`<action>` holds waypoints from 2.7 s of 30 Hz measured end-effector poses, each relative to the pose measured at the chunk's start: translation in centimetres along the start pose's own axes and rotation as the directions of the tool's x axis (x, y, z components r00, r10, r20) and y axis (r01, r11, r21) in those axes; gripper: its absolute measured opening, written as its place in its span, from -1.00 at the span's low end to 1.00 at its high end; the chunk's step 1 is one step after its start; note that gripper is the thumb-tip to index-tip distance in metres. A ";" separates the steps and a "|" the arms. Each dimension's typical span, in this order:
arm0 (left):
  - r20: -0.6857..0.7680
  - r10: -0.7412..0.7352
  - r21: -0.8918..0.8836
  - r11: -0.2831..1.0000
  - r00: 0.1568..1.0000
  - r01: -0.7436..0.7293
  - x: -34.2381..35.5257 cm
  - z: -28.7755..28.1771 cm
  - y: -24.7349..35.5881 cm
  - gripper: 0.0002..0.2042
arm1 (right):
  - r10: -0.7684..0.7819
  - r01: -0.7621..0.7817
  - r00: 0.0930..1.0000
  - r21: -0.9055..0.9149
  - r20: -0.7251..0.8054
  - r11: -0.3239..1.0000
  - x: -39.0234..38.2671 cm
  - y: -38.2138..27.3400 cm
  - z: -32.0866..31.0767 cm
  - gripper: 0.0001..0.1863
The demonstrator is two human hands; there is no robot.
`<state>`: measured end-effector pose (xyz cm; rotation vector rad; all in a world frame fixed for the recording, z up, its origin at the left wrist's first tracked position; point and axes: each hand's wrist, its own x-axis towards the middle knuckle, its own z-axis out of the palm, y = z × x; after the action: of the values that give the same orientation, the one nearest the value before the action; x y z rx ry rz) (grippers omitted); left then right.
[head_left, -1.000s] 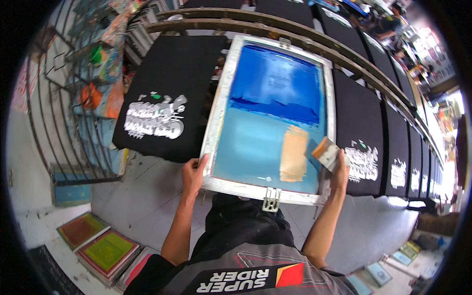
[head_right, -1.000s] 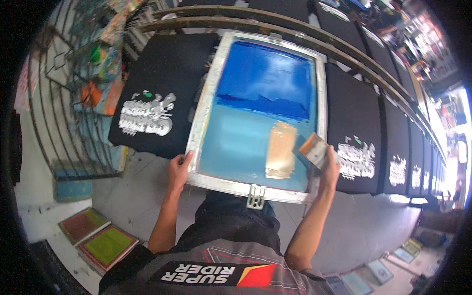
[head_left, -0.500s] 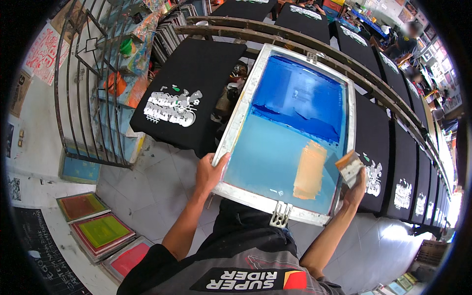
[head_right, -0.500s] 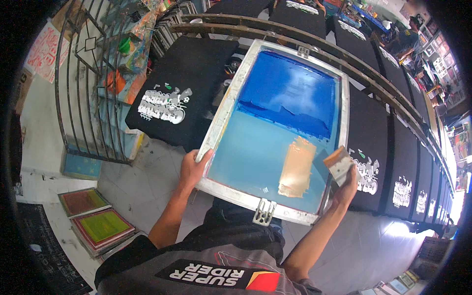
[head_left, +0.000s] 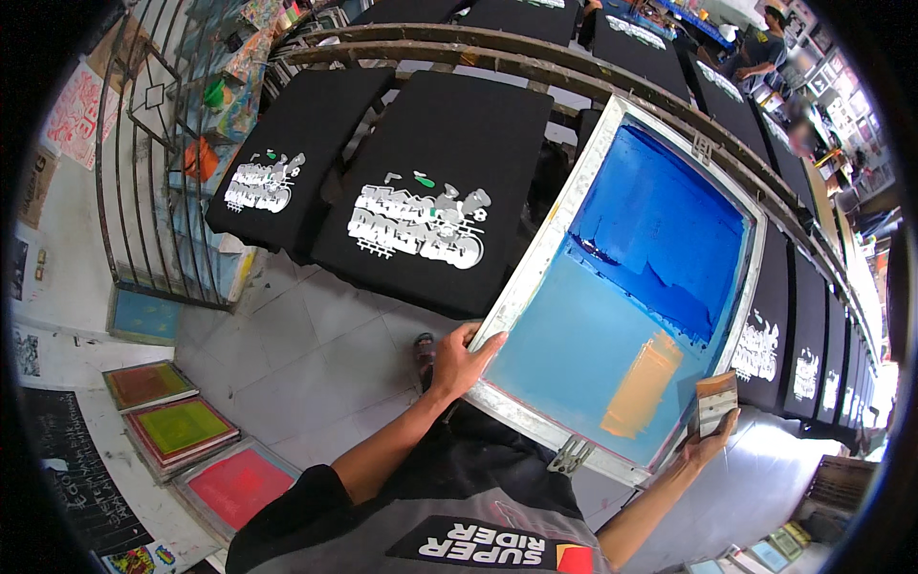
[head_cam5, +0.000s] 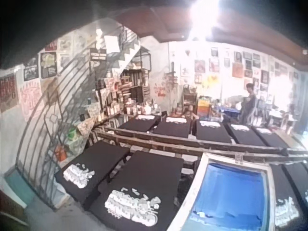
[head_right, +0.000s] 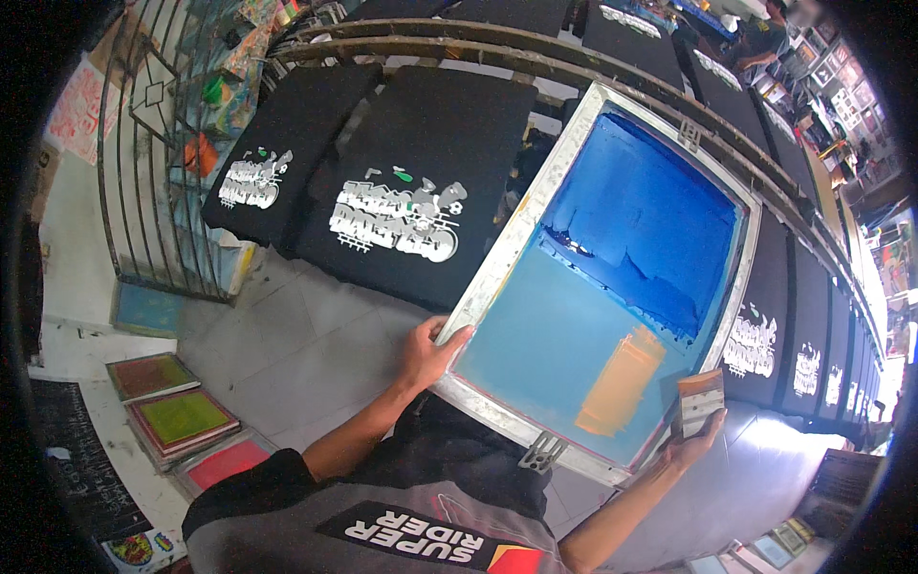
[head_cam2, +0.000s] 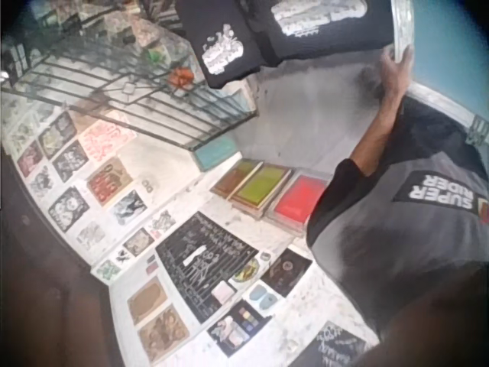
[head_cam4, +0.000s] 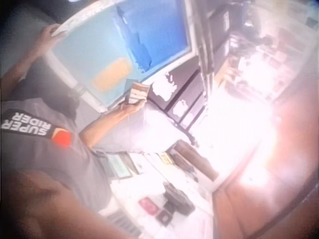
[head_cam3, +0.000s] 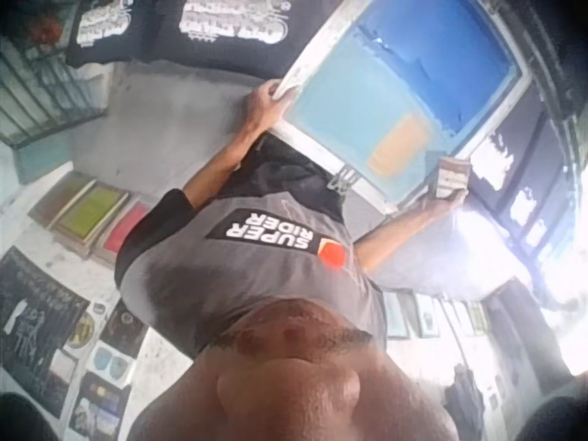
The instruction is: The person uses a squeegee to pull white ink across a screen printing frame over a black t-shirt, then lifts the screen and places it aside. They retrieve a small block and apply blue ink to a second screen, spreading it evenly with the block over another t-shirt.
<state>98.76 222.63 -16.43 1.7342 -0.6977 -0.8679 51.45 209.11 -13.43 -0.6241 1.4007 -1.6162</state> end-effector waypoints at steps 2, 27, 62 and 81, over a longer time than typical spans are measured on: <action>-0.004 0.019 0.035 0.999 1.000 -0.019 -0.9 1.8 -0.4 -0.53 | 0.039 -0.039 0.999 0.003 0.023 0.999 1.6 -0.2 -2.0 -0.47; -0.158 -0.136 0.103 0.983 0.978 0.154 4.8 8.9 3.6 -0.56 | 0.142 -0.165 0.958 0.074 0.251 0.983 17.4 1.3 9.0 -0.56; -0.186 -0.249 -0.027 0.968 0.950 0.248 5.1 12.0 -1.2 -0.52 | -0.028 0.931 0.359 -0.361 0.933 -0.061 14.0 2.1 20.2 -0.73; -0.168 -0.269 -0.062 0.963 0.948 0.262 5.4 12.4 0.3 -0.56 | -0.043 0.908 0.410 -0.412 0.911 -0.080 11.0 0.5 17.7 -0.73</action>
<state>91.71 211.69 -19.98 1.8698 -0.3316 -0.8900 60.90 190.63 -11.62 -2.6964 1.4225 -0.3844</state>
